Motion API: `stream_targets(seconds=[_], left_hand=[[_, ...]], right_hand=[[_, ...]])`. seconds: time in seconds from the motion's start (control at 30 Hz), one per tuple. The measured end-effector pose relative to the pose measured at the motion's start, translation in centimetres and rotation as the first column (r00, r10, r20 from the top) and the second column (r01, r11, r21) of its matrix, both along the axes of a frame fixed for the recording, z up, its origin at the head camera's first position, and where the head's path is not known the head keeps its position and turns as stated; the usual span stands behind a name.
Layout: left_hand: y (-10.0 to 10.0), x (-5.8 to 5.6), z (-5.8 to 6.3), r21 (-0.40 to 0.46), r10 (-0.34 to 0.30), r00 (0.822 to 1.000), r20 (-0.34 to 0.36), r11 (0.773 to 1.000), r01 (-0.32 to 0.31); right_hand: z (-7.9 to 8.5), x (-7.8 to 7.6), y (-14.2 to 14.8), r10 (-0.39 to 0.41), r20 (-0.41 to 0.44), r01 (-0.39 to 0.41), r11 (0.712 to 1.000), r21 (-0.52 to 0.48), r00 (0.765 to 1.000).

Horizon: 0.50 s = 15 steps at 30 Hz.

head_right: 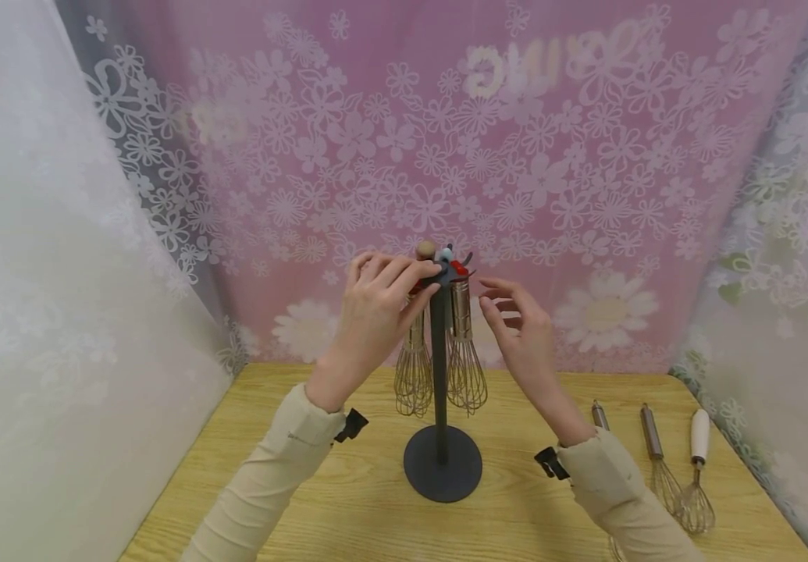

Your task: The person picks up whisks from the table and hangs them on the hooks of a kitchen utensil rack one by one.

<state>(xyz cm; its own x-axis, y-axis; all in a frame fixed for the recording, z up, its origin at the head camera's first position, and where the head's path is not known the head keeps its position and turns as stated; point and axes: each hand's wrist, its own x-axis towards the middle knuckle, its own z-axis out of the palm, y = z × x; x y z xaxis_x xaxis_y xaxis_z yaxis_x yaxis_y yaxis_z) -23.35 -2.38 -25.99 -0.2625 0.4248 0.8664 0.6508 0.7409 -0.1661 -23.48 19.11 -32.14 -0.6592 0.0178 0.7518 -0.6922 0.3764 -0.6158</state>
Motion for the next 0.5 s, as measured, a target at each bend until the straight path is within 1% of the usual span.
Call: stream_targets(seconds=[0.13, 0.27, 0.43, 0.5], left_hand=[[0.2, 0.1, 0.0, 0.000, 0.024, 1.000, -0.014, 1.000, -0.024], [0.5, 0.1, -0.1, 0.001, 0.041, 0.999, -0.026, 0.999, -0.041], [0.8, 0.1, -0.2, 0.009, 0.049, 0.998, -0.037, 0.999, -0.048], [0.9, 0.1, -0.2, 0.018, 0.045, 0.998, -0.038, 0.999, -0.045]], right_hand=[[0.0, 0.1, 0.5, -0.005, -0.013, 0.004, 1.000, -0.014, 1.000], [0.0, 0.1, 1.0, -0.022, -0.007, 0.022, 1.000, -0.023, 1.000], [-0.1, -0.1, 1.6, -0.039, -0.041, 0.038, 0.999, -0.008, 0.998], [-0.2, -0.1, 1.9, -0.043, -0.039, 0.042, 0.999, -0.014, 0.998]])
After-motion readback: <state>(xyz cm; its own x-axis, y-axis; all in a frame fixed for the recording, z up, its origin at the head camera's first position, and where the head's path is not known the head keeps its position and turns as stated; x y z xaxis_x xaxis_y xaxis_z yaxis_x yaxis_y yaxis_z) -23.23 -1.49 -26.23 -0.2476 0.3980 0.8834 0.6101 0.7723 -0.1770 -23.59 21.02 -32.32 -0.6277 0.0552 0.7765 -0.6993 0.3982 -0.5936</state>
